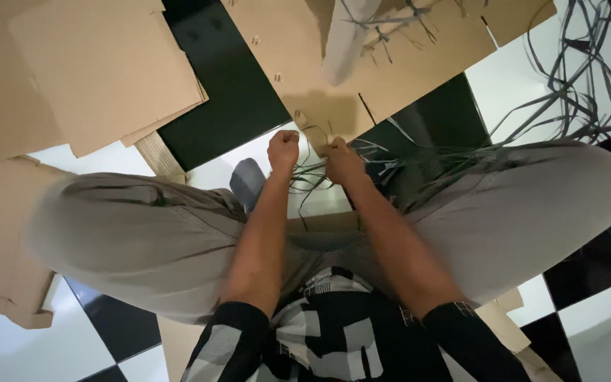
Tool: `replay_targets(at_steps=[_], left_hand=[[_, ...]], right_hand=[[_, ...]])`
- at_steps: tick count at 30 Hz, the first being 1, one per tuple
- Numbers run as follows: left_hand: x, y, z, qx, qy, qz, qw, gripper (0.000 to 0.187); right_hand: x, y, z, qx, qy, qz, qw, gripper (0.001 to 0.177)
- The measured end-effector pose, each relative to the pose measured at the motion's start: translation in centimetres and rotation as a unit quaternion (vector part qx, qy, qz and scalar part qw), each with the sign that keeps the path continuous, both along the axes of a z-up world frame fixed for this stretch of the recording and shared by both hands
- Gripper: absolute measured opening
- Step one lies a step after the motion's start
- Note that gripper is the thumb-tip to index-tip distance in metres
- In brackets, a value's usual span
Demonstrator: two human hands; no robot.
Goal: Wrapping a wooden furniture leg with protective paper and securing it with plastic ties
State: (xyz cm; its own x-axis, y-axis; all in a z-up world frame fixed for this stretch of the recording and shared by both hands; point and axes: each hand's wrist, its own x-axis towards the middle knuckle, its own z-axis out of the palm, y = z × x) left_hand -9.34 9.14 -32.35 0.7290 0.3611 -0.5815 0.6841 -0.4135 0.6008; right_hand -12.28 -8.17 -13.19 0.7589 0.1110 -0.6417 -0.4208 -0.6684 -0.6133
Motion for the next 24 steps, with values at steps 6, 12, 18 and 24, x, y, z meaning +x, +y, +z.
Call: replay_targets(at_steps=[6,12,18,24], left_hand=[[0.5,0.8,0.2,0.027,-0.020,0.000,0.999,0.023],[0.1,1.7,0.6,0.030,-0.019,0.016,0.999,0.024],[-1.1,2.0,4.0,0.020,-0.024,0.027,0.999,0.025],[-1.1,3.5,1.6,0.002,-0.038,0.065,0.997,0.021]], right_hand=[[-1.3,-1.3,-15.8,-0.171,-0.131,0.148,0.965,0.035],[-0.3,-1.6,-14.4,-0.145,-0.095,0.037,0.984,0.030],[-1.7,0.4,-13.4,-0.149,-0.188,0.163,0.957,0.025],[-2.2,1.3,-14.3,-0.174,-0.117,0.239,0.948,0.026]])
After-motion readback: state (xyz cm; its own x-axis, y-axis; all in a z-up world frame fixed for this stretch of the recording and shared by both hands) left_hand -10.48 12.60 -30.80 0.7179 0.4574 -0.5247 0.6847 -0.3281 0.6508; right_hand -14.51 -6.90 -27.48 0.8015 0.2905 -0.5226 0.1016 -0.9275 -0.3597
